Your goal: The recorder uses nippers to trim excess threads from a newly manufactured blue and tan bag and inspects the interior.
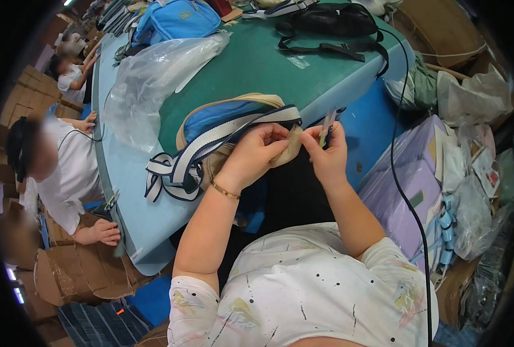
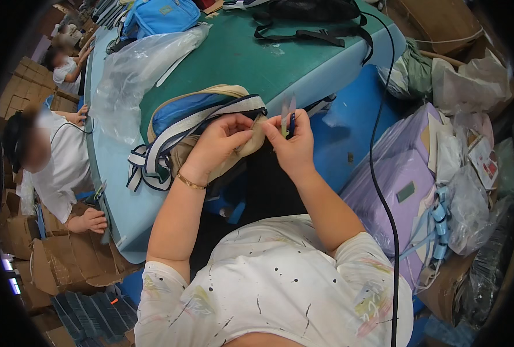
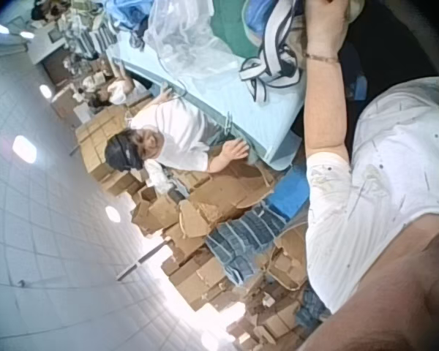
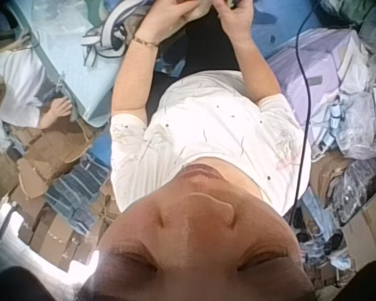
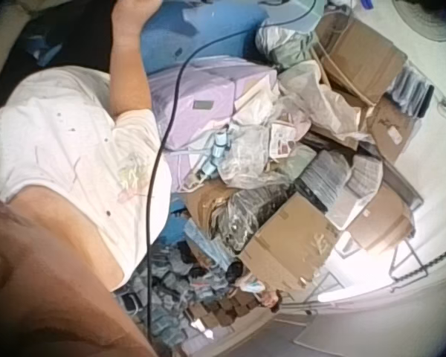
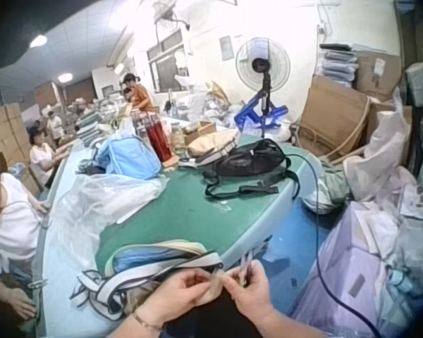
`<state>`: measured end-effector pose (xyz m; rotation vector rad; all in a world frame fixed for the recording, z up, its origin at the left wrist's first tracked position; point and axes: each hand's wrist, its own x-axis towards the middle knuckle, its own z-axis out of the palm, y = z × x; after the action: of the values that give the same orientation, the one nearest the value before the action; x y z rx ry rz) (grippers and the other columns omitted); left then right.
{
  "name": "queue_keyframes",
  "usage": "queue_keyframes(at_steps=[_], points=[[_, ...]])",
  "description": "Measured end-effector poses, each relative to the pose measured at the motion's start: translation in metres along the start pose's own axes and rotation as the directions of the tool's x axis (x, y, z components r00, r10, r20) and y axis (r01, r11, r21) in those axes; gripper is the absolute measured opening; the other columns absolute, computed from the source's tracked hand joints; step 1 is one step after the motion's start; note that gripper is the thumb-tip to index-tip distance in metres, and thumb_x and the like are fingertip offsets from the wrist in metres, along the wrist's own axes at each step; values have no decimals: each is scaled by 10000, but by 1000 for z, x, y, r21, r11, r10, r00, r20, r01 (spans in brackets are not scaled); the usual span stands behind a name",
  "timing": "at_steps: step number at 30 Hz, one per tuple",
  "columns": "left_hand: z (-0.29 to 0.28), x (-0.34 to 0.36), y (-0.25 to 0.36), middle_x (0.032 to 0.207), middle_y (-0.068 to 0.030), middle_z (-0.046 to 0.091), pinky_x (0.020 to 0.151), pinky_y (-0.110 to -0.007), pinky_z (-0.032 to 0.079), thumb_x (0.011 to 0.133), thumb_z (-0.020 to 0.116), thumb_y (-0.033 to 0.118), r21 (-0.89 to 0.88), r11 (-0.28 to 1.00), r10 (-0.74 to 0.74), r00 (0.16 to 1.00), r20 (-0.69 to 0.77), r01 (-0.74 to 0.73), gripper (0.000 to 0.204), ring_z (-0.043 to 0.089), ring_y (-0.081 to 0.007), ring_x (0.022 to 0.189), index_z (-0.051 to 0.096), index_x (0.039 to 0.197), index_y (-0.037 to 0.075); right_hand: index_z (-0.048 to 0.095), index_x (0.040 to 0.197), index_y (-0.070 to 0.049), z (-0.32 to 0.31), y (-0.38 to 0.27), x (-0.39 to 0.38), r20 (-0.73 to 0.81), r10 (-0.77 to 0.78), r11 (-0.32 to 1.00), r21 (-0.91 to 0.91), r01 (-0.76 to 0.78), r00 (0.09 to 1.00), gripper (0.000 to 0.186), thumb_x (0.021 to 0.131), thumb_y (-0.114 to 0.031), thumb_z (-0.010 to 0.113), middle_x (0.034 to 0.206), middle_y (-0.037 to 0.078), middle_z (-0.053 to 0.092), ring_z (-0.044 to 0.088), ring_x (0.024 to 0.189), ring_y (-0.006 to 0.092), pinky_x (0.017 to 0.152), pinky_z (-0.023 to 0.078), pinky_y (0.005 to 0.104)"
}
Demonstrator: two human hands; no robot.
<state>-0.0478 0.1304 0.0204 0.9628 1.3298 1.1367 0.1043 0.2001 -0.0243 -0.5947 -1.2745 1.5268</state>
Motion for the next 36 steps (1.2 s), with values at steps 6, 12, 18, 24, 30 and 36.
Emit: queue_keyframes(at_steps=[6, 12, 18, 24, 30, 36], points=[[-1, 2, -3, 947, -20, 607, 697, -200, 436, 848, 649, 113, -118, 992, 48, 999, 14, -46, 235, 548, -71, 825, 592, 1054, 15, 456, 895, -57, -12, -8, 2, 85, -72, 979, -184, 86, 994, 287, 812, -113, 726, 791, 2, 594, 484, 631, 47, 558, 430, 209], [-8, -6, -18, 992, -47, 609, 827, -256, 474, 836, 615, 73, 25, 985, 171, 984, -57, -170, 253, 580, -110, 910, 570, 1070, -11, 504, 924, -44, 11, -11, 6, 93, -170, 747, -638, 190, 981, 373, 749, -224, 781, 743, 77, 586, 548, 626, 150, 592, 473, 295], [0, 8, -19, 918, -50, 637, 783, -249, 472, 814, 624, 127, 252, 911, 331, 943, 25, -327, 205, 578, -101, 855, 627, 989, 19, 528, 929, -39, -10, -4, 9, 105, -200, 800, -556, 224, 974, 276, 797, -135, 750, 818, 29, 611, 553, 742, 91, 697, 459, 239], [-4, -2, -21, 901, -49, 637, 790, -250, 476, 806, 635, 133, 124, 945, 309, 951, -27, -303, 207, 597, -112, 861, 624, 963, -3, 496, 958, -43, -5, 3, 8, 217, -236, 814, -488, 314, 947, 262, 826, -95, 716, 847, 18, 608, 533, 754, 70, 698, 432, 197], [-5, -5, -18, 908, -76, 651, 784, -265, 482, 809, 640, 192, 192, 936, 313, 948, -60, -297, 264, 607, -133, 853, 623, 980, -10, 468, 955, -57, -8, 0, 6, 227, -85, 948, -280, 149, 970, 267, 832, -76, 704, 836, 13, 591, 502, 720, 57, 666, 415, 183], [8, 2, -12, 903, -118, 667, 741, -283, 491, 812, 650, 225, 359, 876, 373, 924, -84, -321, 277, 625, -171, 821, 641, 958, -10, 462, 964, -53, -18, -4, 6, 137, -49, 961, -262, 84, 989, 264, 835, -58, 692, 859, 30, 591, 506, 729, 61, 634, 411, 182]])
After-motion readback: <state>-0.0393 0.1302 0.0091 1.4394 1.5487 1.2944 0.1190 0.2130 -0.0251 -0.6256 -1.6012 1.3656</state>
